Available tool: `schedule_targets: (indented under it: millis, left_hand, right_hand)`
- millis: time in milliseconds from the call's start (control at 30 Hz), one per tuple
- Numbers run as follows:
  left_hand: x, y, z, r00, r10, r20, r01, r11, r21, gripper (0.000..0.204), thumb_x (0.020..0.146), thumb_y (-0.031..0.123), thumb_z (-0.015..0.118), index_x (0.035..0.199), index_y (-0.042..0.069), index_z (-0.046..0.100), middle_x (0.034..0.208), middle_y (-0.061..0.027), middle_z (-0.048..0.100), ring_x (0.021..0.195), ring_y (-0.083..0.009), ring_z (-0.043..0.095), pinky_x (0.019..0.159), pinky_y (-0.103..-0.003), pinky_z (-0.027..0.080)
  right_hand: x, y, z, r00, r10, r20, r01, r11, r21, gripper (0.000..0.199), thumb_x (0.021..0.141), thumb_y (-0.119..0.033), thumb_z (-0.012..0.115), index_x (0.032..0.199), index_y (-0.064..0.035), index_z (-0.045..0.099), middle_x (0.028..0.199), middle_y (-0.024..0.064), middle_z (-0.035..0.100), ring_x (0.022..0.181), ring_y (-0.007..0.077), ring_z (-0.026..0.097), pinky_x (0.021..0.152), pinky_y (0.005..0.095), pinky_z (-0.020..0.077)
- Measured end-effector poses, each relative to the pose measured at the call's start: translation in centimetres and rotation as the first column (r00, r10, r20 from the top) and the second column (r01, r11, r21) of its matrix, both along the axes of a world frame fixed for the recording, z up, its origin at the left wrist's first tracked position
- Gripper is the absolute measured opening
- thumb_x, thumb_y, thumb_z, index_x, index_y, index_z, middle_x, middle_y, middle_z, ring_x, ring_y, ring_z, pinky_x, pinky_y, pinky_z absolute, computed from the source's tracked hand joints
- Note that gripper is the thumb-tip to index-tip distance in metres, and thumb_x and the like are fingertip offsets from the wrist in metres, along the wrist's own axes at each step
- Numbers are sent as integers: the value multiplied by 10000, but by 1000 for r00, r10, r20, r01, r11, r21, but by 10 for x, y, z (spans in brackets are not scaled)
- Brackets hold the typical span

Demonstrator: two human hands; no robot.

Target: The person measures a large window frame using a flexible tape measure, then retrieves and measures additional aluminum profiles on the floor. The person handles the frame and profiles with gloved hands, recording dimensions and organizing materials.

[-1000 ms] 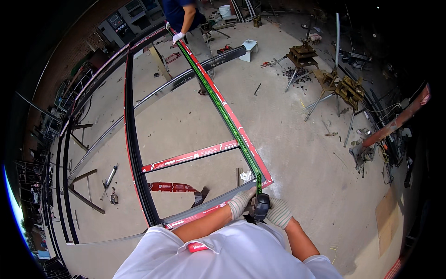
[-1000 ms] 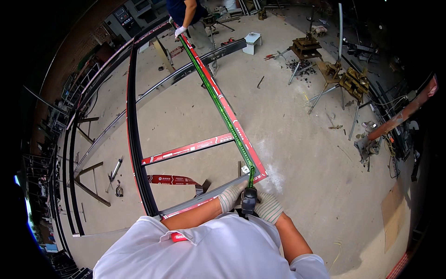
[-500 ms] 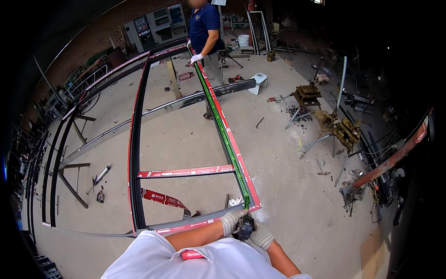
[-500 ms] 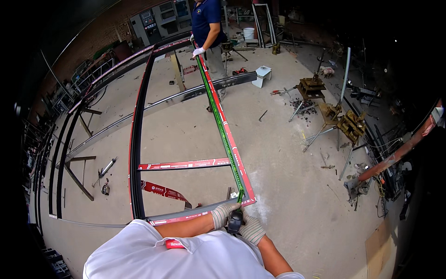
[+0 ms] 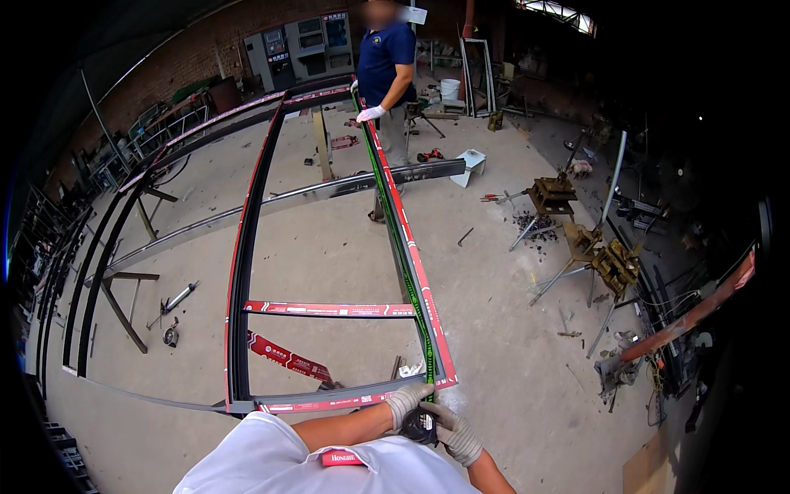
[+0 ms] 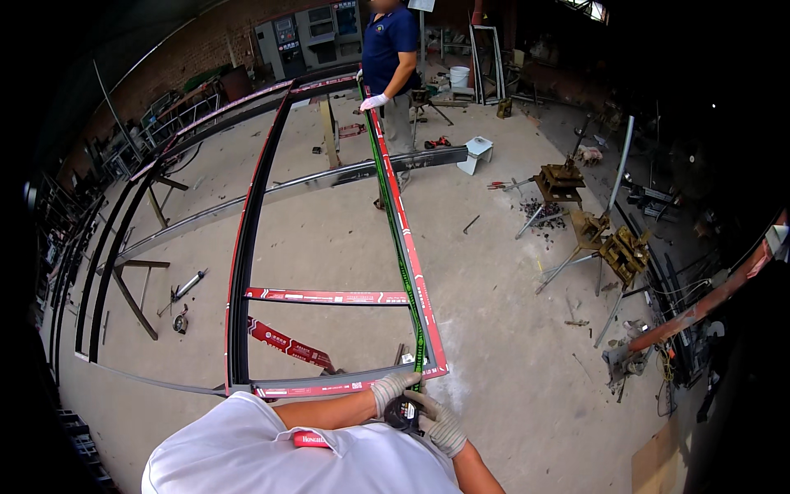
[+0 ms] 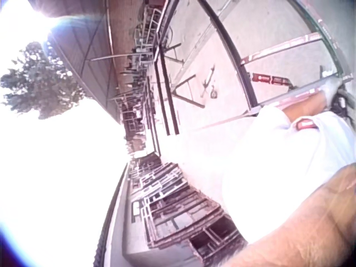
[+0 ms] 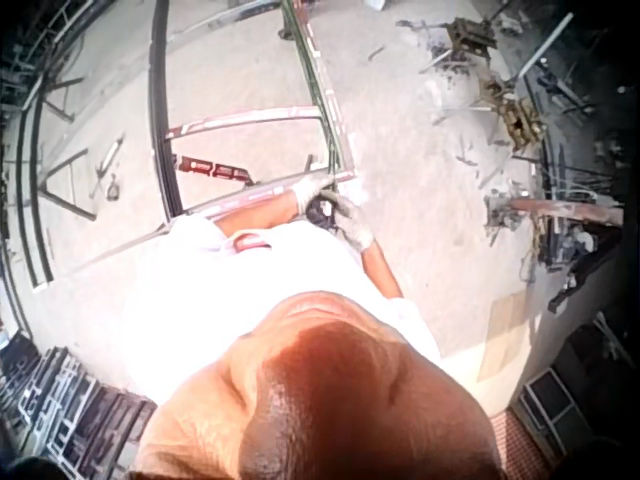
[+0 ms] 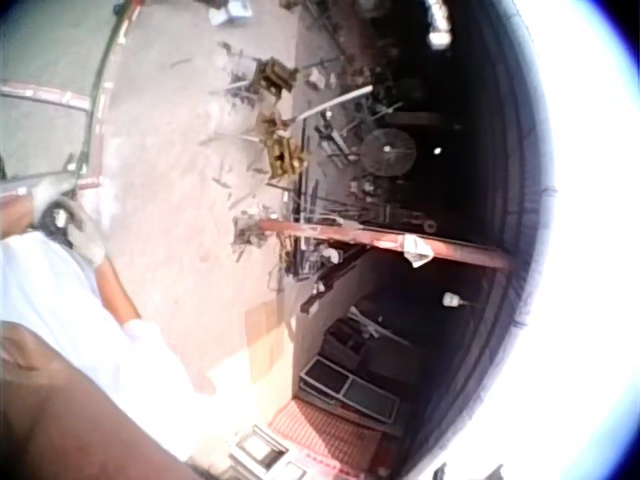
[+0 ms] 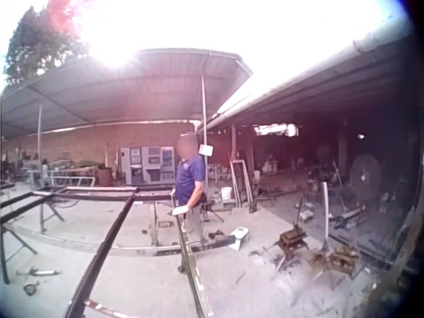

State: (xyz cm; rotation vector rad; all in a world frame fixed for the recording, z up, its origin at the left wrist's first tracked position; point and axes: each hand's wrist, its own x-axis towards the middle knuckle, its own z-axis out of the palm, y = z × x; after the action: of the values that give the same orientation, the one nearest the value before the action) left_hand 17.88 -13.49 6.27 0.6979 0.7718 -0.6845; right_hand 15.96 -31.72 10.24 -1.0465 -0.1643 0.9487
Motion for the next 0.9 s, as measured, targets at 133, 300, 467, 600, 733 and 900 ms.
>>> schedule_targets:
  millis: [133, 300, 467, 600, 733, 900]
  left_hand:
    - [-11, -6, 4, 961, -38, 275, 2, 991, 132, 218, 981, 294, 563, 992, 81, 608, 841, -73, 616, 774, -229, 607, 728, -380, 539]
    - [-3, -15, -35, 890, -297, 346, 90, 858, 506, 319, 983, 307, 506, 1054, 38, 662, 954, -110, 668, 852, -239, 633, 796, -374, 509]
    - [1, -19, -67, 868, -343, 358, 90, 820, 566, 298, 991, 266, 495, 1039, 23, 661, 922, -112, 682, 839, -232, 645, 778, -356, 515]
    - [-6, -15, -25, 875, -356, 328, 123, 819, 560, 285, 998, 268, 493, 1015, 35, 656, 853, -92, 680, 780, -221, 645, 724, -363, 524]
    - [-12, -9, -36, 897, -316, 309, 121, 847, 518, 342, 993, 324, 487, 1076, 32, 644, 915, -117, 676, 768, -223, 623, 749, -365, 517]
    - [-18, 0, -21, 862, -338, 378, 22, 770, 638, 355, 986, 332, 485, 1028, 30, 667, 865, -127, 653, 767, -225, 610, 717, -392, 495]
  right_hand:
    - [-3, -13, 3, 964, 16, -264, -6, 999, 38, 885, 795, -631, 690, 1378, 4, 490, 1328, 127, 545, 1231, 213, 537, 1050, 350, 439]
    - [-10, 2, -13, 967, -224, -124, 197, 961, -195, 844, 810, -640, 693, 1337, -6, 512, 1246, 124, 583, 1131, 224, 583, 968, 363, 501]
    - [-22, 26, -16, 935, -329, 134, 355, 853, -382, 947, 826, -274, 789, 1532, -35, 204, 1159, 168, 602, 971, 215, 613, 849, 318, 511]
    - [-34, 24, -27, 921, -381, 83, 367, 777, -512, 927, 819, -263, 792, 1517, -22, 233, 1073, 180, 626, 907, 218, 637, 786, 337, 539]
    - [-39, 39, -13, 913, -362, 186, 386, 627, -677, 707, 826, -301, 782, 1373, 14, 463, 1005, 171, 658, 830, 213, 666, 733, 337, 559]
    - [-40, 59, 11, 945, -41, 325, 315, 389, -866, 703, 805, -484, 740, 1239, 44, 576, 885, 159, 685, 807, 225, 675, 737, 333, 547]
